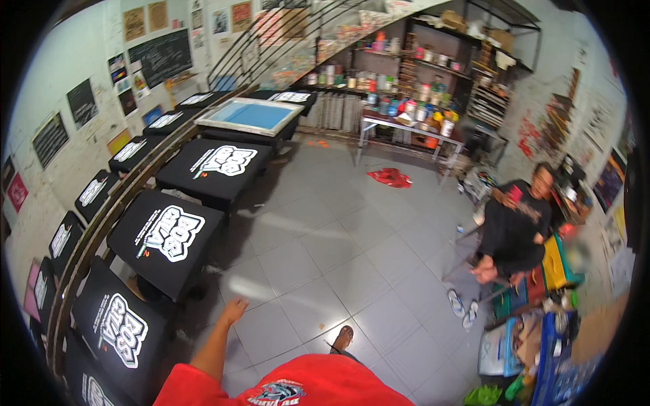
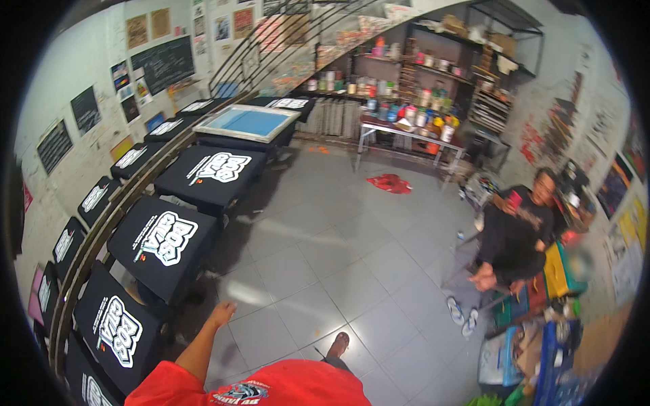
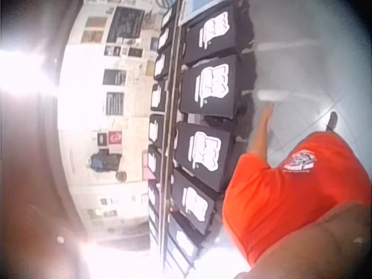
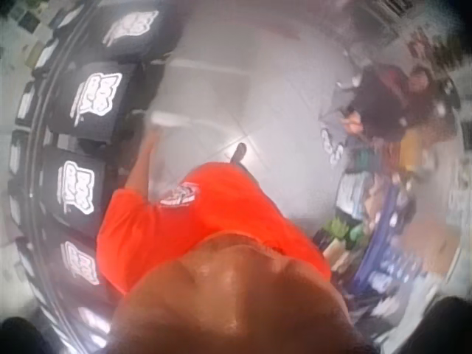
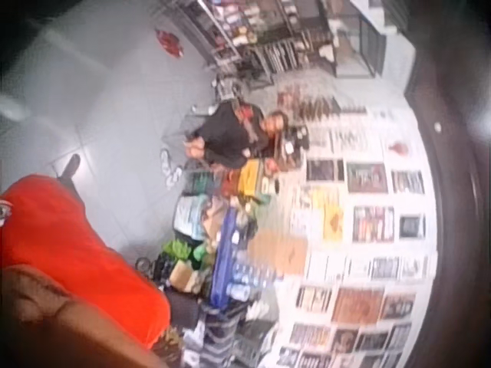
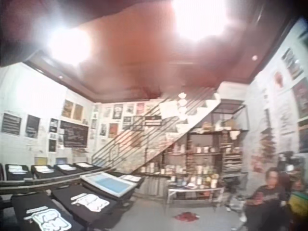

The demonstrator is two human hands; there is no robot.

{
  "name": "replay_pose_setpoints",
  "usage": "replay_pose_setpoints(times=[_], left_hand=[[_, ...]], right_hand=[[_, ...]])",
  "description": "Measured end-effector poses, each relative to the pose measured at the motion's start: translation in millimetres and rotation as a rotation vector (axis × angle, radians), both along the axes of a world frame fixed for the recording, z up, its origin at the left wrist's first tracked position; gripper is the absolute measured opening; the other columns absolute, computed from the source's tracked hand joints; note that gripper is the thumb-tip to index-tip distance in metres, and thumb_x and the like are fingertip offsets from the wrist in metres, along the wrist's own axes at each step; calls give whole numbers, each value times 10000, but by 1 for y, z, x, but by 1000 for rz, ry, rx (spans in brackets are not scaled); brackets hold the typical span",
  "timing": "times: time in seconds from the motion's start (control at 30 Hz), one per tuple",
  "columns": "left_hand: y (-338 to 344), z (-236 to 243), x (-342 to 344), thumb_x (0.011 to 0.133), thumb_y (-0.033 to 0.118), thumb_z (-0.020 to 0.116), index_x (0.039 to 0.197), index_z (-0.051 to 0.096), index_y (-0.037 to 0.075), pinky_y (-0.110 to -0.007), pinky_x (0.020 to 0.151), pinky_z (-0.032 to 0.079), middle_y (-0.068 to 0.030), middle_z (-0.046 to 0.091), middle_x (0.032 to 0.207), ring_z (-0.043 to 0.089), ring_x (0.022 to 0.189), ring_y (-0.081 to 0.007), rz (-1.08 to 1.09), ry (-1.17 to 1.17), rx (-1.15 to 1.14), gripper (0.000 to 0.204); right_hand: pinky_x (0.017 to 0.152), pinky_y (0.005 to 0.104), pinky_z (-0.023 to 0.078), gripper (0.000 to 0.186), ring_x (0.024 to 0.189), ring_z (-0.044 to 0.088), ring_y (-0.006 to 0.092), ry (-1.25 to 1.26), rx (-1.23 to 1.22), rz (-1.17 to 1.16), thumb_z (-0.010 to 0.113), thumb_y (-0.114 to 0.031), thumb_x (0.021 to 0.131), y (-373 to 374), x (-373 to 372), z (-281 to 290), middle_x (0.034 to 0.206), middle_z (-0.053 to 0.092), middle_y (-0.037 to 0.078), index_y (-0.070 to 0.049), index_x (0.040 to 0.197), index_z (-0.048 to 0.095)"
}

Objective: The person performs screen printing on black shirts using a squeegee tool to apply blue ink through a stencil frame.

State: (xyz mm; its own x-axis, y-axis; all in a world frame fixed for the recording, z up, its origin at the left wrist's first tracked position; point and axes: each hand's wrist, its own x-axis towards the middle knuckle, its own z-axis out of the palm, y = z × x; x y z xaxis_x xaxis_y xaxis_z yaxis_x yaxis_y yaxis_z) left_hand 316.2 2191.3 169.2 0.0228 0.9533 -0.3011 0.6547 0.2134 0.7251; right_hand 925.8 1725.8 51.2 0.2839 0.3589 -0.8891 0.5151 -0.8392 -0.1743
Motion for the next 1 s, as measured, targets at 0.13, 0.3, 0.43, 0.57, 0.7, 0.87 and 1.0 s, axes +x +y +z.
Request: replay_pose_setpoints(times=[0.13,0.3,0.43,0.57,0.7,0.87,1.0], left_hand=[[66,29,93,965,243,568,1050,640,15,-295,762,499,-57,648,928,615,834,-148,114,-391,-27,254],[139,45,156,983,277,552,1079,617,39,-302,768,498,-55,647,988,616,871,-153,304,-526,-156,264],[220,67,177,986,299,559,1088,594,47,-296,772,491,-46,638,1011,611,881,-145,524,-752,-95,274],[349,114,210,987,299,564,1074,588,38,-285,766,484,-45,628,989,604,872,-142,600,-848,21,276],[512,158,212,980,287,576,1145,557,48,-292,781,475,-54,603,1060,588,908,-141,626,-902,194,292],[682,167,200,949,303,611,1297,465,69,-321,819,458,-44,540,1147,534,1012,-134,841,-611,351,444],[792,160,178,929,312,630,1329,443,69,-324,797,456,-54,544,1104,529,1002,-161,923,-454,426,504]], right_hand=[[1075,445,387,638,1293,471,384,-9,16,87,440,-531,955,162,75,1,1341,536,260,1,1278,578],[1065,450,393,598,1258,483,420,-163,257,185,385,-482,988,487,200,-36,1315,537,291,14,1247,597],[861,384,476,405,968,623,306,-84,905,334,509,-346,978,782,228,56,1019,657,179,5,1121,652],[736,302,479,384,867,636,164,169,1106,92,568,-334,977,952,194,116,926,673,66,6,1141,641],[828,342,491,412,1007,640,205,336,790,113,545,-328,991,1039,153,142,1101,666,100,-5,1243,594],[870,360,498,421,1011,649,225,514,670,-111,565,-319,985,1127,122,139,1134,664,130,11,1244,597],[910,353,484,473,1097,626,250,525,752,-15,538,-377,996,1282,136,153,1213,638,125,-12,1295,565]])
